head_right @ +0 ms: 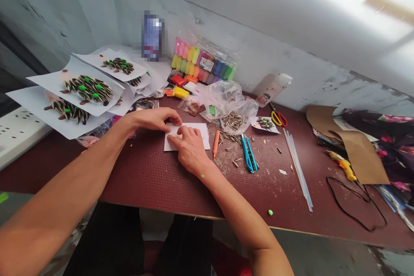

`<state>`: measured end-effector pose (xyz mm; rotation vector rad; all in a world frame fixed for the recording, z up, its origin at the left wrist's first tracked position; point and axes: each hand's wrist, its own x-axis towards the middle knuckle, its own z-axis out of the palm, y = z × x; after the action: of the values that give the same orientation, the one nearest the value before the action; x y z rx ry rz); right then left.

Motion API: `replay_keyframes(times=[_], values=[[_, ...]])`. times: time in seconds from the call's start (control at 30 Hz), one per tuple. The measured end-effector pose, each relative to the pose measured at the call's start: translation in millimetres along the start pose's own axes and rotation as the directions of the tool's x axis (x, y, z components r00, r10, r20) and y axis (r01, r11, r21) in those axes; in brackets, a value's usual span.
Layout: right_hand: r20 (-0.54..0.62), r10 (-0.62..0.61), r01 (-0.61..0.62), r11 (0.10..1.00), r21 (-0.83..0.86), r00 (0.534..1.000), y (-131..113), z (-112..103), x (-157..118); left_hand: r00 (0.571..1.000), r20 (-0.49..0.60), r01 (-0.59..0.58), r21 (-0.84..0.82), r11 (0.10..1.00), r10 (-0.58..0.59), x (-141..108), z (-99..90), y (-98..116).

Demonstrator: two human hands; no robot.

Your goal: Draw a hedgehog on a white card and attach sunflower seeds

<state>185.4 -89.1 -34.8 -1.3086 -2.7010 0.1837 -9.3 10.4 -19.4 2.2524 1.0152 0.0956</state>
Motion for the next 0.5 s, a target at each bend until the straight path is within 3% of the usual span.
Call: replay_keyframes(times=[0.5], values=[[-0.051,-0.002,0.001,1.000,-0.008,0.999,3.3,-1.4,0.9,0.999,-0.017,-0.034,-0.062,0.998,0.033,-1.1,-1.7,-3.2]])
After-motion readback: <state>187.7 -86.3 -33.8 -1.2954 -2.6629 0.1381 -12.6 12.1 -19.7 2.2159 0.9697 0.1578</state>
